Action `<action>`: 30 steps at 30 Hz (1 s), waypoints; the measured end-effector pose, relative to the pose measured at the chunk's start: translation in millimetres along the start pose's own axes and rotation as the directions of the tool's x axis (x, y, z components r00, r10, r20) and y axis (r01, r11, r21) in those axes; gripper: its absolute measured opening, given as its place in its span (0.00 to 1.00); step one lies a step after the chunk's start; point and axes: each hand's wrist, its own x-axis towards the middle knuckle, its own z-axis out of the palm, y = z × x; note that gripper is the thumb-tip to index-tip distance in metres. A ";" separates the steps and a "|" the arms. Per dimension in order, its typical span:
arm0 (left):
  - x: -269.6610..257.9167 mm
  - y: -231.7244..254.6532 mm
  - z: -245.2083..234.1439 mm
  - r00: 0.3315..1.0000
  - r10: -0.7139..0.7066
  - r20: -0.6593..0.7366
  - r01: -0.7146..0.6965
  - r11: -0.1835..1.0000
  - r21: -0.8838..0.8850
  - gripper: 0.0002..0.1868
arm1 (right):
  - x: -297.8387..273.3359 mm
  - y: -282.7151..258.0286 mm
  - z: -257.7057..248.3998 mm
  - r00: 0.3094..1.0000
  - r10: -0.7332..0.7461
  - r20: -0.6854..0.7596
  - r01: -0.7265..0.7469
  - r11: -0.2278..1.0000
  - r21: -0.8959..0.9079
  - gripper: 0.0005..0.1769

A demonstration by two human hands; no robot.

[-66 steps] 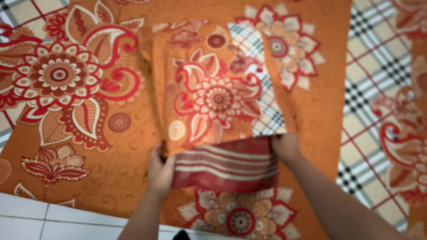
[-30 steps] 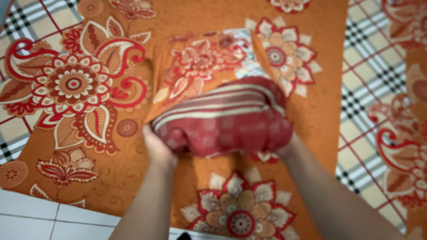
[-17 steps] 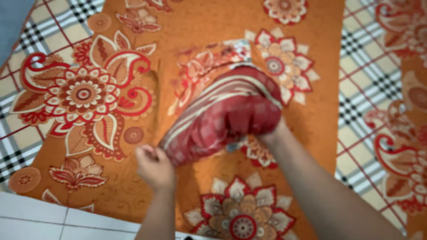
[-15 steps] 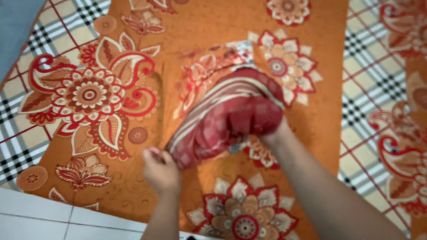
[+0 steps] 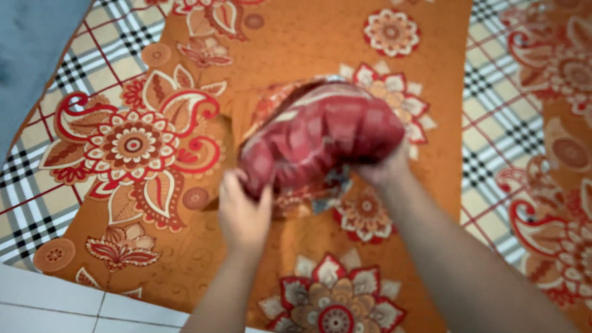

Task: Putting a pillow into a pillowcase and folding a patterned bedsheet on a mattress.

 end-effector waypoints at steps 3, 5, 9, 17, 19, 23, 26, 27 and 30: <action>34.1 20.9 21.0 0.988 -0.130 -0.088 0.134 0.990 0.048 0.26 | -13.8 5.9 64.0 0.960 0.154 -0.234 -0.167 0.985 -0.037 0.35; 46.3 19.2 33.0 0.984 -0.117 -0.133 0.124 0.991 0.046 0.26 | -15.8 11.6 53.3 0.948 0.183 -0.262 -0.217 0.970 -0.109 0.41; 65.3 24.0 52.8 0.977 -0.064 -0.203 0.066 0.998 0.007 0.22 | -2.3 27.5 -20.0 0.873 0.308 -0.378 -0.464 0.762 -0.452 0.48; 57.0 17.0 70.5 0.976 0.191 -0.106 -0.204 0.971 -0.124 0.20 | 46.5 79.0 -206.5 0.944 0.070 -0.324 -0.298 0.606 -0.737 0.35; 55.5 17.9 68.2 0.975 0.207 -0.081 -0.217 0.968 -0.128 0.21 | 46.5 87.8 -223.0 0.938 0.066 -0.340 -0.301 0.642 -0.706 0.32; 57.7 16.0 74.6 0.970 0.233 -0.064 -0.239 0.965 -0.104 0.23 | 26.2 78.2 -203.5 0.932 0.056 -0.358 -0.306 0.651 -0.695 0.30; 58.2 13.7 76.5 0.980 0.189 -0.059 -0.194 0.978 -0.079 0.20 | 11.9 78.7 -177.9 0.927 0.057 -0.370 -0.339 0.545 -0.767 0.29; 58.5 12.9 76.7 0.986 0.157 -0.057 -0.160 0.985 -0.068 0.18 | 8.0 78.8 -173.4 0.926 0.057 -0.374 -0.350 0.507 -0.788 0.29; 62.4 13.4 75.5 0.993 0.111 -0.031 -0.112 0.993 -0.046 0.15 | 4.9 79.4 -166.5 0.924 0.054 -0.379 -0.370 0.387 -0.845 0.27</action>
